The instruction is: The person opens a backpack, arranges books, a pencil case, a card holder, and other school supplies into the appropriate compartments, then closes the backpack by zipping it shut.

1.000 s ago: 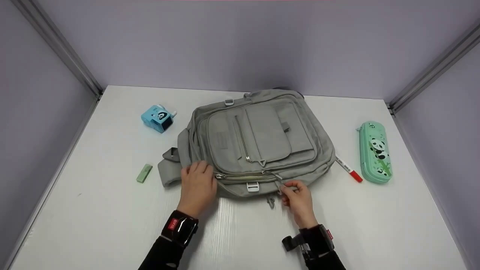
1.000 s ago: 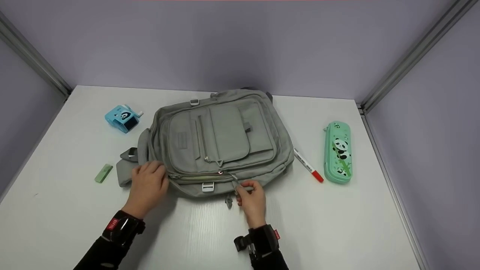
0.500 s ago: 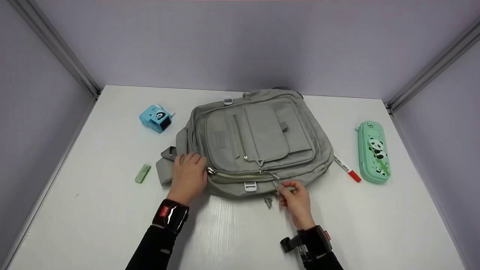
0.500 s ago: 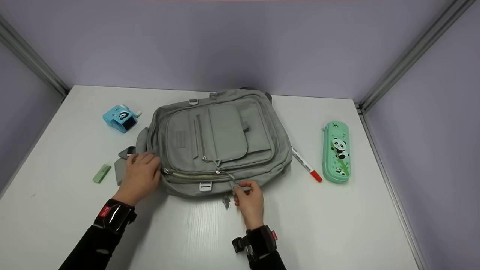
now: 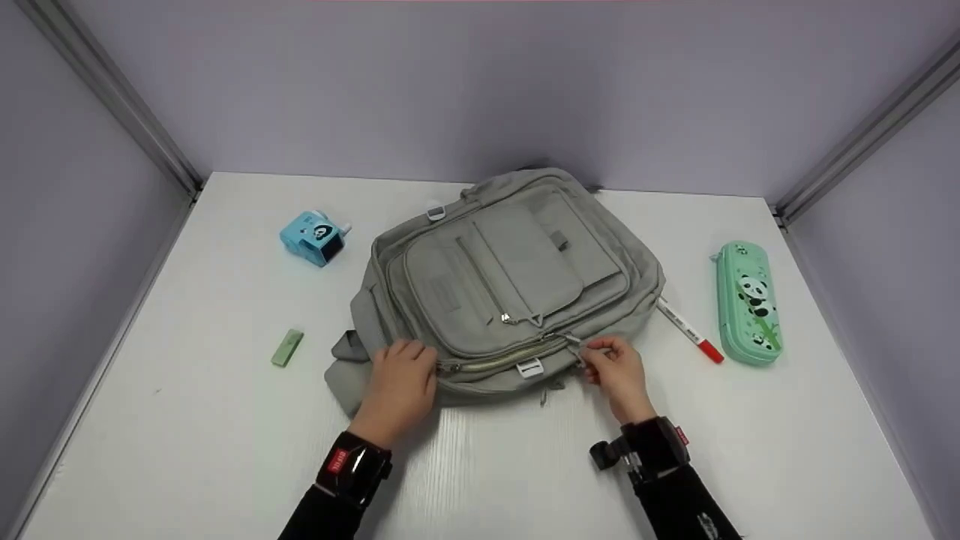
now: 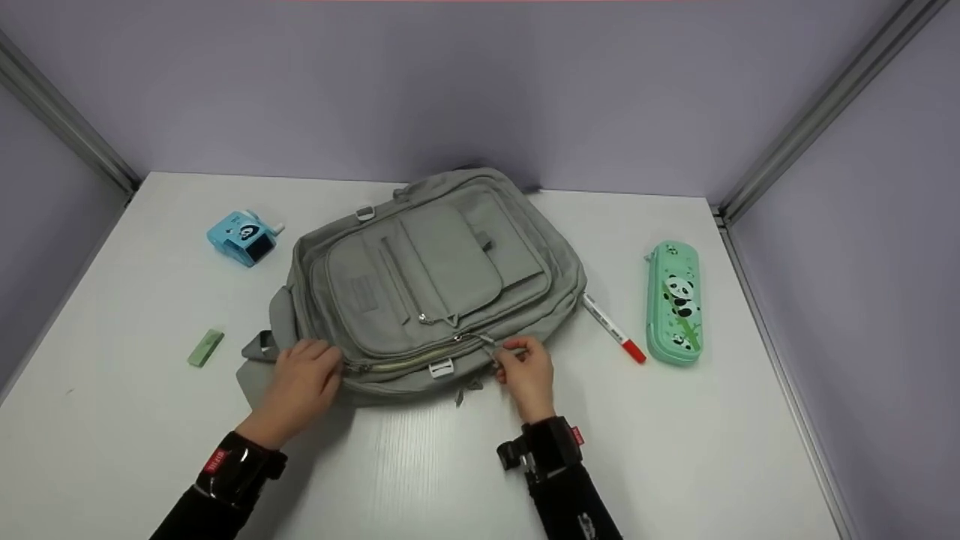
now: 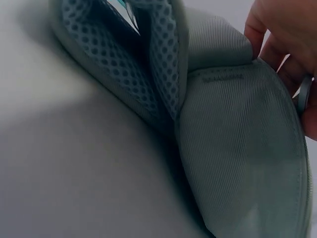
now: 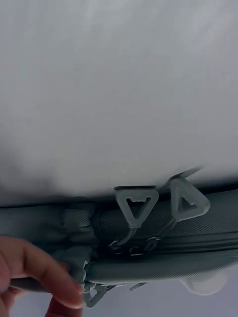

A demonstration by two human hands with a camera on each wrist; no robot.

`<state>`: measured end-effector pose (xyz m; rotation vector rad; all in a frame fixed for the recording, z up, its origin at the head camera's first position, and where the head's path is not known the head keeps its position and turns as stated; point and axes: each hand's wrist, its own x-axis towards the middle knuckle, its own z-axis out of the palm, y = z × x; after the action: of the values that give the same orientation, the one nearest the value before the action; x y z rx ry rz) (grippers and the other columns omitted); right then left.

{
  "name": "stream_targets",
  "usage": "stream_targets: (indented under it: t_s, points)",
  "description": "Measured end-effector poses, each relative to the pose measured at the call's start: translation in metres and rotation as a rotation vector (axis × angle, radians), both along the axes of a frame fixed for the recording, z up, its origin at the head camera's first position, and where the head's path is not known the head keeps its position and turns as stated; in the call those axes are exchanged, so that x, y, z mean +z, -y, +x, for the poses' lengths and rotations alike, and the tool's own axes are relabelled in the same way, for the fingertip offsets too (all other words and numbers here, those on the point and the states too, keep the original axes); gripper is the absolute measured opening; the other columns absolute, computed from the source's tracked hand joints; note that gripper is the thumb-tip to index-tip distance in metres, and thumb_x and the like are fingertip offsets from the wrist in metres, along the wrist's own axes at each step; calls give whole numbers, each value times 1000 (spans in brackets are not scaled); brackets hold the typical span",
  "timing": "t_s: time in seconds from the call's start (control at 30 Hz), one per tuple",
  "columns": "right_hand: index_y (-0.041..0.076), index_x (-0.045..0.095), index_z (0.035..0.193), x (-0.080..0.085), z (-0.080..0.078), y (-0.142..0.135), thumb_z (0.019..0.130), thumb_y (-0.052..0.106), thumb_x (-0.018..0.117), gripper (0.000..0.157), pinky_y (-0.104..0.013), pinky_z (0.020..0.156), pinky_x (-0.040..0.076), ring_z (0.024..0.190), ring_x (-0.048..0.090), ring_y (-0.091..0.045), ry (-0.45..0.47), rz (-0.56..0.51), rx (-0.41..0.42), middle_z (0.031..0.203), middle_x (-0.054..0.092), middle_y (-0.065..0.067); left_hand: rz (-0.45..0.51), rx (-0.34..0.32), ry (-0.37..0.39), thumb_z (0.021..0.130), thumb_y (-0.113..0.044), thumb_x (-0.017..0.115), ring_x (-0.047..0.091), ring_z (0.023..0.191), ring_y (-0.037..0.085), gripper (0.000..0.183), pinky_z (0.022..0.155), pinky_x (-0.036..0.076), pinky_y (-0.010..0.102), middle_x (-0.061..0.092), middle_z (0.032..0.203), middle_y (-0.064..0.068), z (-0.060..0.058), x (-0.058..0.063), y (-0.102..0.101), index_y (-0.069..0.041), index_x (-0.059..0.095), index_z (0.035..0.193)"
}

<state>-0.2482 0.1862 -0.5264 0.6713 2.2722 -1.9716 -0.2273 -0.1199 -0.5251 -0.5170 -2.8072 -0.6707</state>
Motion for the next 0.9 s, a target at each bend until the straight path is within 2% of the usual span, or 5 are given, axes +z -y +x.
stream_targets:
  t_s: [0.2,0.37,0.53,0.67,0.9]
  points:
    - [-4,55,101,5,-16,-15,92,-3,56,9,-17,54,48,56,54,-4,-53,16,-41,67,55,7,85,-64,73,95,-12,61,59,92,24,17,82,41,44,62,84,4,16,7,-20,-11,54,79]
    - [-2,50,123,14,6,6,95,3,55,28,-19,52,47,53,53,-4,-82,71,-57,63,53,6,65,-38,91,93,-16,65,61,90,23,13,83,45,44,65,86,3,22,14,-26,-12,60,82]
    - [2,53,130,19,42,57,96,5,58,35,-20,48,44,48,50,-4,-153,169,225,65,58,-3,70,-27,78,92,-20,68,60,87,22,12,83,45,43,65,85,2,23,18,-28,-14,62,83]
    - [5,61,127,16,53,91,94,5,60,33,-18,51,39,51,44,2,-288,367,479,67,60,-6,104,-38,39,89,-18,71,59,88,22,9,82,43,44,64,87,1,24,23,-33,-15,65,82]
    - [7,65,112,11,46,109,91,0,60,23,-18,49,36,48,41,4,-342,489,447,59,56,-3,174,-81,3,86,-13,72,60,90,22,5,83,40,44,66,89,1,25,31,-41,-14,68,83]
